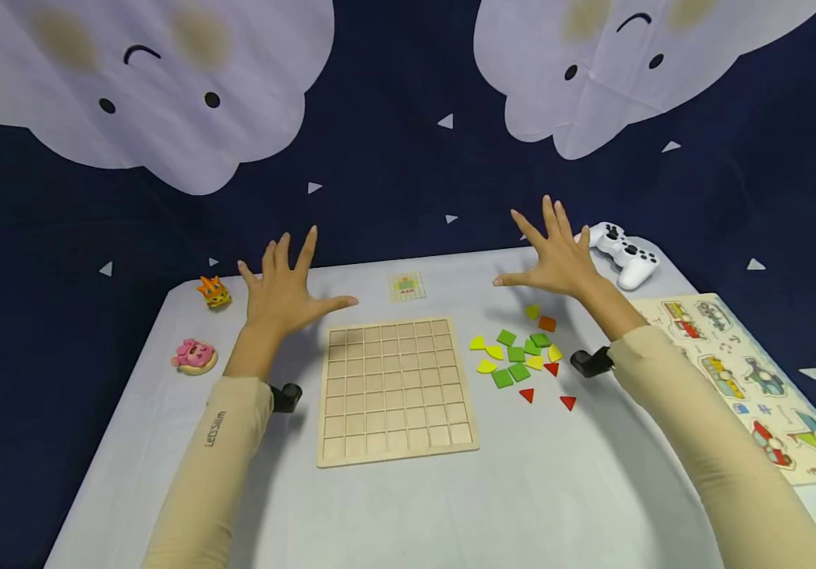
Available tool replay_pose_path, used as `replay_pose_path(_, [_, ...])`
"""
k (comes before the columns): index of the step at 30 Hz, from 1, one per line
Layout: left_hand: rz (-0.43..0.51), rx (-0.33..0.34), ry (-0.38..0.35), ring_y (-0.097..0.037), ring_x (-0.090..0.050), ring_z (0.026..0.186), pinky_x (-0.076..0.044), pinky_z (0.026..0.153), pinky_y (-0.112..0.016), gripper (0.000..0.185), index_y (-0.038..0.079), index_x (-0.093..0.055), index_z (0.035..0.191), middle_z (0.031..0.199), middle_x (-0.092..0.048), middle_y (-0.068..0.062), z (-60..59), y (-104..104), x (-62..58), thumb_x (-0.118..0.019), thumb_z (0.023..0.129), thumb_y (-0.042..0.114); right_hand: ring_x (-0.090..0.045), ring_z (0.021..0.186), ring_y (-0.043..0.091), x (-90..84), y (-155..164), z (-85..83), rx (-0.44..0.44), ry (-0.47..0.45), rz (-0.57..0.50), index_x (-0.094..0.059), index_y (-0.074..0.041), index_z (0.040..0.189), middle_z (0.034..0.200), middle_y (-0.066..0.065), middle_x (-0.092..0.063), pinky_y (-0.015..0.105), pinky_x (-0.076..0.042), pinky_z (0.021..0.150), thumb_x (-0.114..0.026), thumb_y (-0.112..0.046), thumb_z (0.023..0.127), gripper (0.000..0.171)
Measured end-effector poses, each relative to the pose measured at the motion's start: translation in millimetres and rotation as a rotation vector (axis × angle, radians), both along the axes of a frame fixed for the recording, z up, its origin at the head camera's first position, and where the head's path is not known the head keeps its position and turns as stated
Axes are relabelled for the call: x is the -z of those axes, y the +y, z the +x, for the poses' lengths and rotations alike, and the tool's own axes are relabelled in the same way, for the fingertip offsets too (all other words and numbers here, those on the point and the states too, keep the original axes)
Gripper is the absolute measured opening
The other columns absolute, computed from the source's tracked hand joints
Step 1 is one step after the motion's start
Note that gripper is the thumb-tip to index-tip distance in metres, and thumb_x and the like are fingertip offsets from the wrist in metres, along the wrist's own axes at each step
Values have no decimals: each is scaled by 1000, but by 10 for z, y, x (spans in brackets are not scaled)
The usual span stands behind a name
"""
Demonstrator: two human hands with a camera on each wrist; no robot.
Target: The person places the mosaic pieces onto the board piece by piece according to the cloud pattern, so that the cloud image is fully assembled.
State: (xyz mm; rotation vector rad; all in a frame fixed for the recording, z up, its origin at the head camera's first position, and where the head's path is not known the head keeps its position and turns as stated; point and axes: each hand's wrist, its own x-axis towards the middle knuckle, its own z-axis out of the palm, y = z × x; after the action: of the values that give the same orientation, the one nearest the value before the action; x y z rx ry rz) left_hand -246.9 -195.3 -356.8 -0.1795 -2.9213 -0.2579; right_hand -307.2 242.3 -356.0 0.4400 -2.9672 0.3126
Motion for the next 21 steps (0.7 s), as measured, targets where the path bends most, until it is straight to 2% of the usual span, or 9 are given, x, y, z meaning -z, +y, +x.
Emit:
replay_pose_path(4, [-12,21,27,-43,-32,137,-19,108,-70,121,39,4,158,153,-28,-21,147,-106,15,-57,67,90,-7,150,47,87,63,156,-39,-6,5,-18,-33,159,165,21,3,77,-12,107,-74,-74,68,114])
replay_pose_path(9, [-16,58,71,-36,-47,114,-34,94,-59,118,36,-3,160,136,-42,-18,301,-229,96,-62,69,84,-22,144,49,216,153,336,-80,-22,33,-30,-25,157,162,26,-14,72,-26,103,-74,-69,72,106])
replay_pose_path(12, [-15,94,102,-33,-50,102,-37,84,-53,117,35,-9,160,126,-47,-17,370,-287,162,-65,69,81,-28,141,48,287,201,422,-94,-25,44,-36,-23,155,158,26,-23,70,-32,100,-75,-67,73,101])
replay_pose_path(15, [-11,128,123,-32,-51,97,-38,77,-49,115,34,-13,160,120,-50,-16,435,-328,235,-67,69,79,-35,136,45,349,238,476,-104,-21,42,-42,-21,152,152,26,-33,66,-36,96,-76,-64,74,96])
replay_pose_path(21, [37,183,91,-29,-52,87,-40,76,-47,111,31,-21,159,116,-50,-15,574,-380,374,-70,70,75,-47,120,40,427,304,514,-116,-21,23,-52,-15,144,138,24,-46,57,-42,88,-78,-54,76,82])
